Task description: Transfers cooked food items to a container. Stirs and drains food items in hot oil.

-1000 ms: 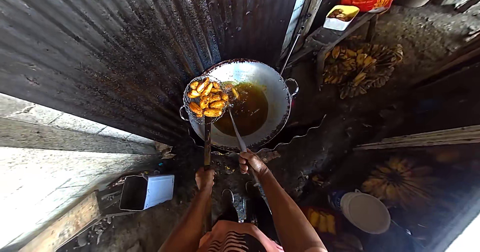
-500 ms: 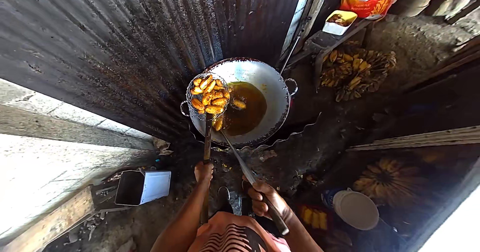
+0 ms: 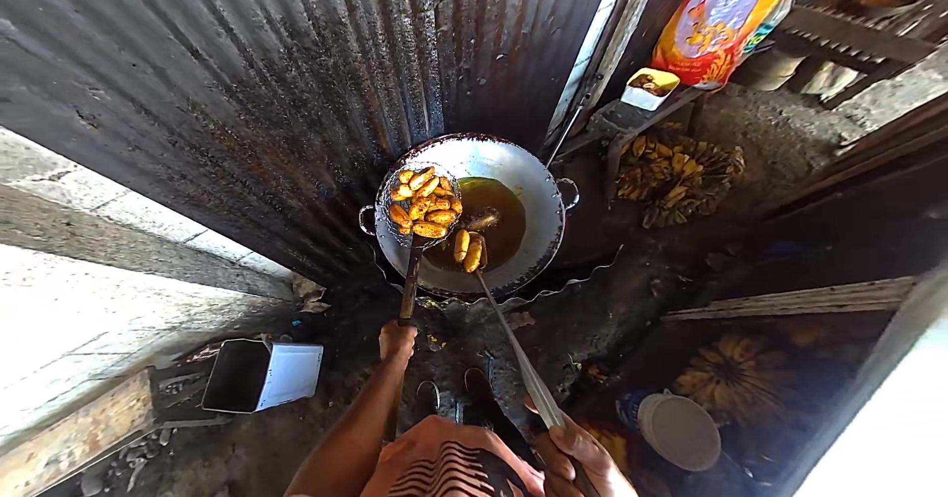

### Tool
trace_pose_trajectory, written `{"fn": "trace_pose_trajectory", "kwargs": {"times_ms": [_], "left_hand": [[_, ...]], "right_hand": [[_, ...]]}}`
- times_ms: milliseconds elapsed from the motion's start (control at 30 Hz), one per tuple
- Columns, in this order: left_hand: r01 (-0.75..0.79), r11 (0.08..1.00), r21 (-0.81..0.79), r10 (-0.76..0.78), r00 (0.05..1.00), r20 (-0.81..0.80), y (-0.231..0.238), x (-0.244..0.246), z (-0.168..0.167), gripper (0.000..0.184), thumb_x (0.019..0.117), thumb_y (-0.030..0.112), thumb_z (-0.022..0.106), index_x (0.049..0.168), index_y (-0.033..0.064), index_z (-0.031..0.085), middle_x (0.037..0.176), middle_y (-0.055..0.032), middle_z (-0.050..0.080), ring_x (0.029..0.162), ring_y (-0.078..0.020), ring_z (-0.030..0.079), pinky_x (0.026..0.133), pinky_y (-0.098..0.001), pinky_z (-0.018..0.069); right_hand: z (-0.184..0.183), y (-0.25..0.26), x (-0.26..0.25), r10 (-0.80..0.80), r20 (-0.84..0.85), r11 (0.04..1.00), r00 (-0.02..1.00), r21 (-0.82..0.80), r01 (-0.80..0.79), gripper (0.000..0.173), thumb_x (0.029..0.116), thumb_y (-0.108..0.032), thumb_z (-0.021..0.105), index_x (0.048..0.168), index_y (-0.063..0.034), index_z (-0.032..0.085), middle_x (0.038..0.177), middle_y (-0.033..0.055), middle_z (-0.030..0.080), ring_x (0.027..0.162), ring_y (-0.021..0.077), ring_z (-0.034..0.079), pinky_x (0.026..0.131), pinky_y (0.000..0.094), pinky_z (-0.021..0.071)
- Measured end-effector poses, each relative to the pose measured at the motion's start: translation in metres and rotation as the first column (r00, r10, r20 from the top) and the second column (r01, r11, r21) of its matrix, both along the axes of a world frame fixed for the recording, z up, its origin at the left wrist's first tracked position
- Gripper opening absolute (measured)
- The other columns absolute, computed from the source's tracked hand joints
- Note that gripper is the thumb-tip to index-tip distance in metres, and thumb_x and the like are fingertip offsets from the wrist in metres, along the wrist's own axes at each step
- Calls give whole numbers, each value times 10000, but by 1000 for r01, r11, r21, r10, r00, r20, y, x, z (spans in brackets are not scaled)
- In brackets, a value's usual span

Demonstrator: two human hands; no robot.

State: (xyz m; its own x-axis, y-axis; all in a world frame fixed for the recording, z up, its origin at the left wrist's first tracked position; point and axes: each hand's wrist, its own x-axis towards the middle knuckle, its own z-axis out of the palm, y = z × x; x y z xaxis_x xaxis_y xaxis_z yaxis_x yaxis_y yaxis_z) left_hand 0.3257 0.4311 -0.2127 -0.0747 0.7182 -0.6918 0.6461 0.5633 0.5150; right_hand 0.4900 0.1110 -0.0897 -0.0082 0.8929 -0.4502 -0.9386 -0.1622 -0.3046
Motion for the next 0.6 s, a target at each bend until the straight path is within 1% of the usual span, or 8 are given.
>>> {"fn": "trace_pose_trajectory", "kwargs": {"times_ms": [167, 233, 300, 333, 367, 433, 500, 600], "left_hand": [[39, 999, -16, -40, 999, -34, 6, -1, 5, 188, 869, 127, 722, 1029, 62, 647, 663, -55, 579, 502, -159, 548, 453, -317, 473], [50, 998, -31, -51, 998, -36, 7, -1, 8, 209, 872, 131, 726, 1049, 61, 639, 683, -57, 591, 518, -159, 560, 465, -316, 481], [48, 998, -44, -49, 998, -32, 9, -2, 12, 212, 877, 133, 728, 1053, 57, 639, 679, -55, 587, 517, -157, 553, 466, -311, 476], [47, 998, -51, -49, 998, -30, 9, -2, 15, 219, 879, 131, 728, 1064, 55, 640, 678, -55, 587, 512, -155, 549, 463, -307, 474], [49, 997, -59, -51, 998, -30, 9, -2, 18, 226, 881, 128, 726, 1076, 53, 641, 677, -54, 587, 511, -153, 549, 463, -306, 472], [53, 996, -68, -56, 998, -36, 10, -1, 23, 231, 881, 118, 714, 1090, 48, 644, 677, -54, 587, 510, -153, 548, 465, -306, 474], [44, 996, -73, -46, 998, -31, 10, 0, 23, 224, 884, 107, 708, 1088, 42, 641, 671, -53, 581, 503, -149, 543, 460, -299, 469], [7, 997, -76, -7, 1000, -9, 8, 0, 21, 201, 876, 88, 706, 1054, 44, 625, 639, -46, 566, 475, -142, 529, 428, -281, 448]], "right_hand": [[25, 29, -2, 102, 296, 988, 950, -145, -61, 537, 981, -154, 480, 1503, -136, 355, 627, 5, 471, 423, 121, 485, 399, 299, 486], [23, 52, -7, 226, 470, 962, 853, -245, -119, 485, 953, -152, 502, 1425, -120, 397, 619, 5, 462, 413, 117, 463, 384, 285, 456], [14, 73, -12, 425, 679, 896, 598, -409, -172, 459, 967, -175, 535, 1409, -118, 428, 668, 55, 518, 450, 161, 508, 422, 334, 485], [10, 82, -15, 532, 734, 843, 423, -509, -177, 555, 990, -181, 555, 1521, -138, 399, 787, 108, 596, 541, 208, 572, 507, 395, 526], [6, 90, -18, 632, 727, 774, 268, -606, -180, 643, 1012, -191, 564, 1606, -174, 319, 964, 162, 675, 704, 269, 660, 661, 472, 573], [-1, 100, -24, 729, 678, 684, 96, -715, -147, 714, 1025, -223, 556, 1652, -211, 214, 1119, 194, 708, 927, 340, 718, 855, 551, 570], [-7, 100, -26, 743, 667, 669, 53, -739, -79, 725, 1026, -245, 556, 1657, -223, 199, 1093, 194, 722, 945, 358, 724, 871, 567, 566], [-20, 102, -15, 710, 696, 696, 107, -717, 40, 701, 1030, -219, 551, 1649, -204, 223, 1054, 209, 719, 883, 369, 722, 823, 578, 573]]}}
